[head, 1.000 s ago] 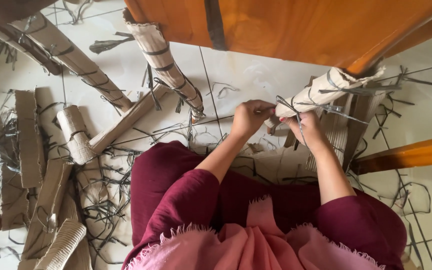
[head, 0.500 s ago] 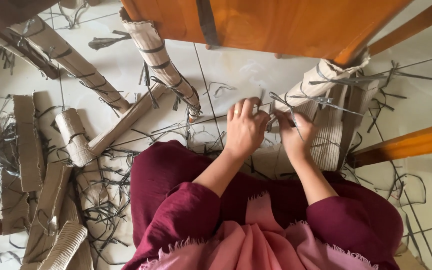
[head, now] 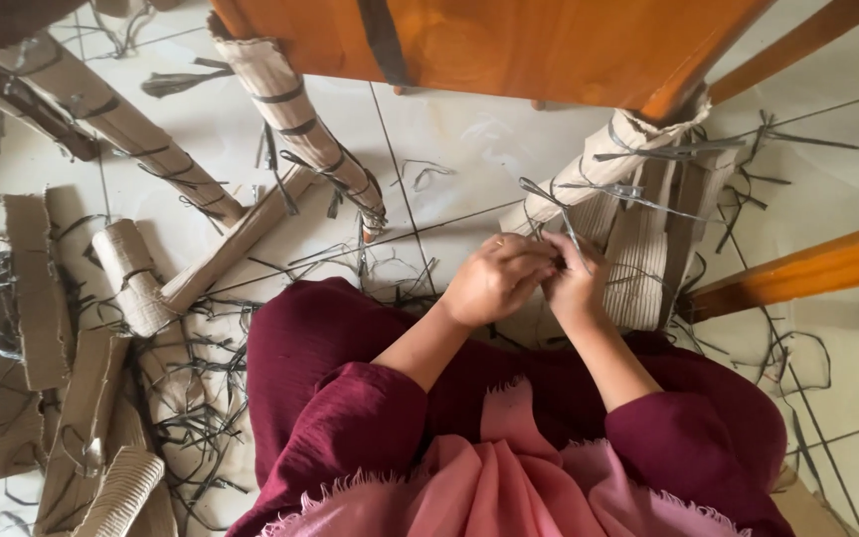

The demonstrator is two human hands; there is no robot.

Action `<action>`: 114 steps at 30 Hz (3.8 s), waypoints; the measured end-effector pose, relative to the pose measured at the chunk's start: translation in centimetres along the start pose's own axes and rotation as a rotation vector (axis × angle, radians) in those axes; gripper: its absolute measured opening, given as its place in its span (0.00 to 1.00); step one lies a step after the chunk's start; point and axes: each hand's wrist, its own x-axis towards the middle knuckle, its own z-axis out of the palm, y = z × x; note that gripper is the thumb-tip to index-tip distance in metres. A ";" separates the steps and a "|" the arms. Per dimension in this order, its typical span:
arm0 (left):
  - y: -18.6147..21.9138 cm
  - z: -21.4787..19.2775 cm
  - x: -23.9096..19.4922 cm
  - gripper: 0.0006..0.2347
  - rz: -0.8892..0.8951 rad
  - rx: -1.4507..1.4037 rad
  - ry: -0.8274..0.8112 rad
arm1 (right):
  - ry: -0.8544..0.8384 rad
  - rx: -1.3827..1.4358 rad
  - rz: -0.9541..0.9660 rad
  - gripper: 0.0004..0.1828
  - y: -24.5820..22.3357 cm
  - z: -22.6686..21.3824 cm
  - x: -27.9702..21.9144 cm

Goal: Wrapping wooden furniture legs with protective cardboard and securing them with hand-tied strips.

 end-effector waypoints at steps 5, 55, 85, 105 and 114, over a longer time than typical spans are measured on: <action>1.2 -0.2 1.5 0.08 0.128 -0.117 0.022 | 0.033 0.537 0.317 0.07 0.0 1.1 -1.3; -1.2 -1.7 2.4 0.05 -0.448 -0.060 0.003 | 0.031 -0.020 -0.263 0.12 -3.7 -0.9 4.1; -2.2 5.5 -4.4 0.08 -1.649 -1.261 0.643 | -0.111 0.304 0.647 0.07 -8.6 0.1 3.2; -5.7 1.2 -2.0 0.08 -1.723 -1.532 0.244 | -0.087 0.128 0.525 0.09 -1.4 -1.7 4.7; -3.5 -1.0 2.4 0.11 -1.623 -1.114 0.066 | -0.252 -0.025 0.474 0.06 -3.1 -4.4 4.7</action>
